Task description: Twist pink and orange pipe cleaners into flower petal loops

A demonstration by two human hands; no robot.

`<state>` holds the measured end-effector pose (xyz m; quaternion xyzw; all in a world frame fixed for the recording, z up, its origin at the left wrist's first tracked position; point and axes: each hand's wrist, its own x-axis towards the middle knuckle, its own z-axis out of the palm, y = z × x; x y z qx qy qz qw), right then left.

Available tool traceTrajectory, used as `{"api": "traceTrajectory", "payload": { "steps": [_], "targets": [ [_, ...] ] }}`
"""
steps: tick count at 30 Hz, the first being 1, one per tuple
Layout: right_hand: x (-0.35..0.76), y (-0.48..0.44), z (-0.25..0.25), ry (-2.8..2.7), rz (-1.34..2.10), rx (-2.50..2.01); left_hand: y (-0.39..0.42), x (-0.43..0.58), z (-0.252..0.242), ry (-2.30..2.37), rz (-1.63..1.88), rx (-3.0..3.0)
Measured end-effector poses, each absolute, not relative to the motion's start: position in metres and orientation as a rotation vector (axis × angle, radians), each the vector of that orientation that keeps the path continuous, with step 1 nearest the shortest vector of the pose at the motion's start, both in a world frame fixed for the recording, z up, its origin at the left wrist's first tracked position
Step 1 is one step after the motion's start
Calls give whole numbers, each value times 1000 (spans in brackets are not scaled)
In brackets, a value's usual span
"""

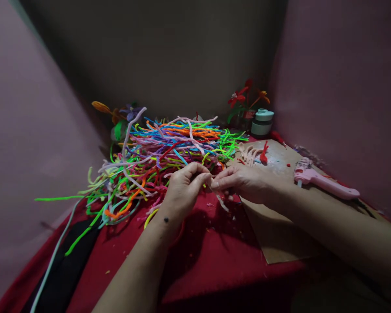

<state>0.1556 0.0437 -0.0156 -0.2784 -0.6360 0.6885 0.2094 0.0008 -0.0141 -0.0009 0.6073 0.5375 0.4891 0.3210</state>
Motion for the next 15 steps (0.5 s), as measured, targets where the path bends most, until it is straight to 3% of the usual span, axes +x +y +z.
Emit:
{"api": "traceTrajectory", "payload": {
  "steps": [15],
  "targets": [
    [156, 40, -22, -1412, 1814, -694, -14, 3, -8, 1340, 1378, 1556]
  ]
}}
